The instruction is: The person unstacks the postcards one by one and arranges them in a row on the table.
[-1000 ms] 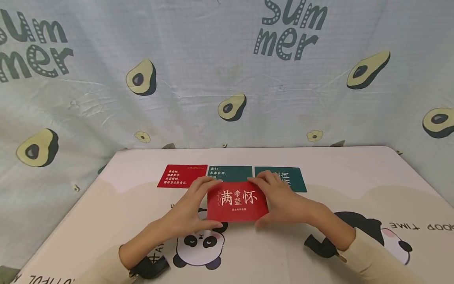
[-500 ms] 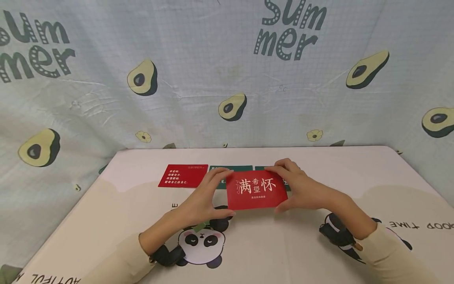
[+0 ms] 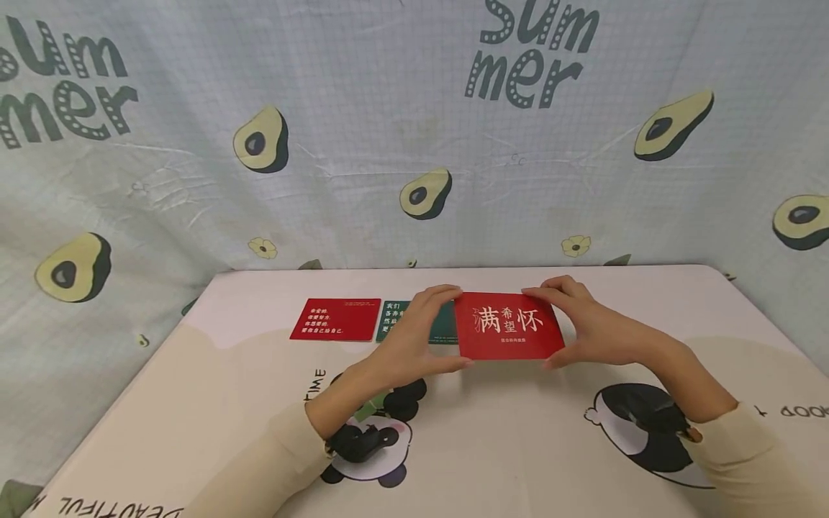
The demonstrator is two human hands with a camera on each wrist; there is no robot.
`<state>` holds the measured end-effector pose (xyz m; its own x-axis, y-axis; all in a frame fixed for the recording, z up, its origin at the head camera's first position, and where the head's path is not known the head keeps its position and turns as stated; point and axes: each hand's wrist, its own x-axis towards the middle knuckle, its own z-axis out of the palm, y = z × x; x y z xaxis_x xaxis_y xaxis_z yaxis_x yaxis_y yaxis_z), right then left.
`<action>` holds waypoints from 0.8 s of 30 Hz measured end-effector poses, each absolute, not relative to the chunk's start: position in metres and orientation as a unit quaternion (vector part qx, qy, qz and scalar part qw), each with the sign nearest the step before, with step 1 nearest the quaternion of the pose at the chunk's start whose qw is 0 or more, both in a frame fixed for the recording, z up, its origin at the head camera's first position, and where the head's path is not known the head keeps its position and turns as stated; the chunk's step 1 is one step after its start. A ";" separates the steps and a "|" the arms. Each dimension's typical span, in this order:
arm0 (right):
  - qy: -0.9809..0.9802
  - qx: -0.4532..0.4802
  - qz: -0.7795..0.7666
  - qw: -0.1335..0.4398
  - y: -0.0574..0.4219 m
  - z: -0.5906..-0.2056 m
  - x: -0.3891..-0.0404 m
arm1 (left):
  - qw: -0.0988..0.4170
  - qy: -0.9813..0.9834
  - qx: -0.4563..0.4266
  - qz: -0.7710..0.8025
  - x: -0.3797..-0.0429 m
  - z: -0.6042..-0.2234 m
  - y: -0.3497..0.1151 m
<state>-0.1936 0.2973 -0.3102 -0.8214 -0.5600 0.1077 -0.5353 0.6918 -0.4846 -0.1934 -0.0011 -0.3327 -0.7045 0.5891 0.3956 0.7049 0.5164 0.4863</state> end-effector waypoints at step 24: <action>0.943 -0.241 -0.223 0.055 0.362 -0.309 -0.203 | 0.071 -0.916 -0.330 -0.216 -0.221 -0.345 0.074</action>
<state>-0.2034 0.3618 -0.3088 -0.8780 -0.4786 0.0045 -0.4300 0.7848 -0.4463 -0.2208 0.0742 -0.3453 -0.7719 0.5741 0.2731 0.6357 0.6888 0.3485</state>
